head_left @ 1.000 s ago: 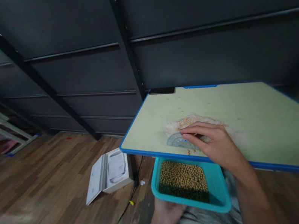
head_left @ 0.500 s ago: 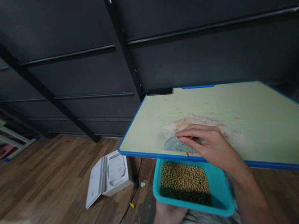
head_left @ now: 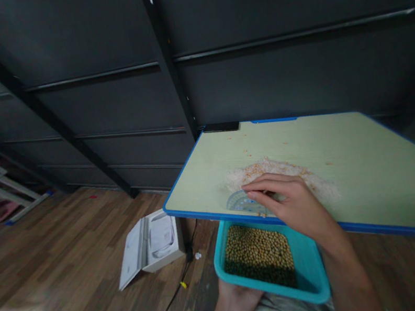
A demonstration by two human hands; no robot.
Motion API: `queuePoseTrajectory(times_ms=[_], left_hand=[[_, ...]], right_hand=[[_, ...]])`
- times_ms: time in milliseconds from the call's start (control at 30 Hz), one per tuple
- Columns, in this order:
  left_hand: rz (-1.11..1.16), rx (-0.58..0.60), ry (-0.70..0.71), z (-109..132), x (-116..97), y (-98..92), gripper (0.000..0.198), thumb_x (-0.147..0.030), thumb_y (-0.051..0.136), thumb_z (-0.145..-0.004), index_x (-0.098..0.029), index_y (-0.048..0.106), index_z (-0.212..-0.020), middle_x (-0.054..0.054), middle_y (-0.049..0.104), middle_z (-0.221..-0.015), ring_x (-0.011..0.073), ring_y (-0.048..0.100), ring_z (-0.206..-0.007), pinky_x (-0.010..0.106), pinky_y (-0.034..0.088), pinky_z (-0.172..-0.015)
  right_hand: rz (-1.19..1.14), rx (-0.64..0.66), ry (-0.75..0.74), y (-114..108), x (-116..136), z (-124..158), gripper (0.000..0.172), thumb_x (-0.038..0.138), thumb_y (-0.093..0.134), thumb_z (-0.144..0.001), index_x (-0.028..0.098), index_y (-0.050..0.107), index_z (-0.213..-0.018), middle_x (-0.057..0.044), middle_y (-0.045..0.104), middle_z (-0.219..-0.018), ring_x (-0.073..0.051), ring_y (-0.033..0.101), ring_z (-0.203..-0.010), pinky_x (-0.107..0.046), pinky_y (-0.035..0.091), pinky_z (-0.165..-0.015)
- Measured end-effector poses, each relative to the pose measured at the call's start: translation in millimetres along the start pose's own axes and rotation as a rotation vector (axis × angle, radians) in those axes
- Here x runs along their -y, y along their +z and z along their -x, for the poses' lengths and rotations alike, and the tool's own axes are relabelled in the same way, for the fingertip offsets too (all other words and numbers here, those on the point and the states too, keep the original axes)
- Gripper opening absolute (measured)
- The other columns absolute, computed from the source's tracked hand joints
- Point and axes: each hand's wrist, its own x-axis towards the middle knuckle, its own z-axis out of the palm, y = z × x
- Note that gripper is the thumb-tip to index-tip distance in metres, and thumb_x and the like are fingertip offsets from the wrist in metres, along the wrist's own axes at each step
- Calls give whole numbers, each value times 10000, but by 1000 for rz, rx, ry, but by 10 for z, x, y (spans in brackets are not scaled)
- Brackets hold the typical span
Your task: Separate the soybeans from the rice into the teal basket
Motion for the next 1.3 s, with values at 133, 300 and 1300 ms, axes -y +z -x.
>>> queuePoseTrajectory(times_ms=[133,300,1300], left_hand=[[-6,-16,-5,-2,-5,51,360,-355,512,-859,-269,655,-1179,56,746,-1157,301,558,-1234,518,385,-1080],[-2,13,-18,3,-2,-9,344,-343,492,-871,-260,673,-1152,58,740,-1172,300,539,-1256,526,366,-1095],[26,-82,-34,8,8,-107,309,-401,546,-846,-202,731,-993,85,741,-1161,304,521,-1277,528,357,-1109]], right_hand=[[4,4,-3,-1,1,-4,192,179,596,-896,277,735,-984,-2,735,-990,-178,667,-928,-351,526,-847],[12,-9,-6,8,-15,-4,197,166,597,-894,276,735,-982,2,735,-990,-174,668,-929,-347,524,-855],[6,-22,-34,-14,-3,3,188,158,616,-896,262,736,-997,10,736,-988,-148,666,-927,-304,516,-854]])
